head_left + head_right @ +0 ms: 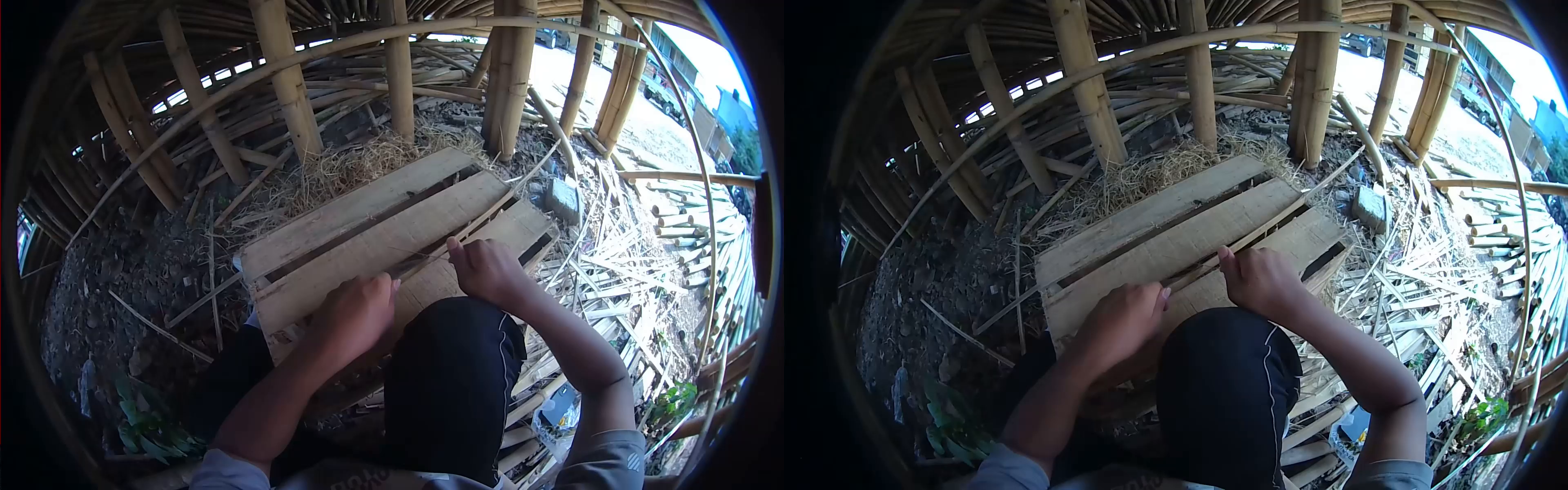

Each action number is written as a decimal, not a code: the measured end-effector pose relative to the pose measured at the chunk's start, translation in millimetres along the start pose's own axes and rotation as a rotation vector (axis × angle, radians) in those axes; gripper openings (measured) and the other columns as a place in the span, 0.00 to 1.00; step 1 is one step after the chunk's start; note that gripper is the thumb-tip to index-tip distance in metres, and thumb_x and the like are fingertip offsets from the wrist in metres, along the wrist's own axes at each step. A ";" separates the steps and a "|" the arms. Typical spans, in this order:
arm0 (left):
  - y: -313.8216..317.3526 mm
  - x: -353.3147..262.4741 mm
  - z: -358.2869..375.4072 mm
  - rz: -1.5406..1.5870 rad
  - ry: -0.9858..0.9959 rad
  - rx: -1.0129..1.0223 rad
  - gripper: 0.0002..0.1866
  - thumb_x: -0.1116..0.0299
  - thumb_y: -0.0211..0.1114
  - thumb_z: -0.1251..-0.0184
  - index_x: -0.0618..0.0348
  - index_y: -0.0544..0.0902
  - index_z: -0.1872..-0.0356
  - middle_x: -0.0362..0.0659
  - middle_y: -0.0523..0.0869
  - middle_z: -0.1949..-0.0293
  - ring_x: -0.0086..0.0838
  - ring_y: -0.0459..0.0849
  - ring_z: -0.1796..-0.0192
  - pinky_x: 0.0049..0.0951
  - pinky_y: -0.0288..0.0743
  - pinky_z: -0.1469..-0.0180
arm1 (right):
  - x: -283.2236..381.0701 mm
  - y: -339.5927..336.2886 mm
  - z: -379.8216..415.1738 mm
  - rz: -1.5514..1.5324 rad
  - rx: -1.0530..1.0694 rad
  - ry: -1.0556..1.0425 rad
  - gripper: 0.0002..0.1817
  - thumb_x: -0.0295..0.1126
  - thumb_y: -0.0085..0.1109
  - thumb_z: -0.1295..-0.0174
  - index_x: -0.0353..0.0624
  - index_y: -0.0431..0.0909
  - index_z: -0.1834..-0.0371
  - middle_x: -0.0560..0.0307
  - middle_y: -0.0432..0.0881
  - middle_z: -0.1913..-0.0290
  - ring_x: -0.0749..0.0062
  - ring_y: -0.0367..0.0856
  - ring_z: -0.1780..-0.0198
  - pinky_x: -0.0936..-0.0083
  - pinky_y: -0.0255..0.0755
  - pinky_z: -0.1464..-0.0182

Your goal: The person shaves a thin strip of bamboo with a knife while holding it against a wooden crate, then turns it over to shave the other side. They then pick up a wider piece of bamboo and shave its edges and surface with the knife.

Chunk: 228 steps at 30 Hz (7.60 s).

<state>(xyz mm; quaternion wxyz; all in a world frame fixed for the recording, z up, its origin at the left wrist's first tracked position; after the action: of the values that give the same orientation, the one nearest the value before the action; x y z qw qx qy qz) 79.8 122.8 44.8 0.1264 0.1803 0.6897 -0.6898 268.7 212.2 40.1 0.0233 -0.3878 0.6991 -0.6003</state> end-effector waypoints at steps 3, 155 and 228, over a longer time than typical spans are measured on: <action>-0.6 -9.2 -0.9 -0.054 -0.016 -0.051 0.19 0.60 0.49 0.23 0.65 0.79 0.68 0.58 0.84 0.69 0.55 0.83 0.64 0.50 0.75 0.59 | -13.1 18.9 3.2 0.188 -0.357 -0.306 0.23 0.36 0.50 0.30 0.39 0.76 0.85 0.41 0.76 0.84 0.45 0.77 0.80 0.54 0.67 0.81; 3.5 34.6 45.9 0.141 0.005 -0.139 0.17 0.59 0.56 0.27 0.62 0.78 0.71 0.56 0.82 0.76 0.52 0.84 0.69 0.47 0.75 0.66 | -99.0 -28.7 -38.8 -0.169 0.252 0.671 0.28 0.51 0.47 0.26 0.34 0.75 0.69 0.65 0.60 0.88 0.78 0.59 0.91 0.75 0.58 0.88; 8.0 76.2 74.1 0.578 0.004 0.006 0.19 0.55 0.62 0.30 0.66 0.80 0.68 0.39 0.76 0.82 0.27 0.76 0.76 0.33 0.74 0.67 | -97.4 -104.8 59.6 -0.054 -0.063 0.556 0.20 0.43 0.67 0.37 0.39 0.69 0.64 0.60 0.74 0.73 0.70 0.75 0.72 0.70 0.72 0.69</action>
<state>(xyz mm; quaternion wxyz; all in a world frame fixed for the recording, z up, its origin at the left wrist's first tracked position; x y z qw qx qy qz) 8.8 54.4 4.2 0.3157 0.3712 0.6079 -0.6269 420.2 221.1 71.2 -0.1974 -0.2274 0.6866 -0.6618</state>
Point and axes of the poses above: each hand's wrist, its own z-axis away from the middle knuckle, its own y-axis out of the palm, x = y × z, the point moved 3 cm from there along -z, towards the middle knuckle
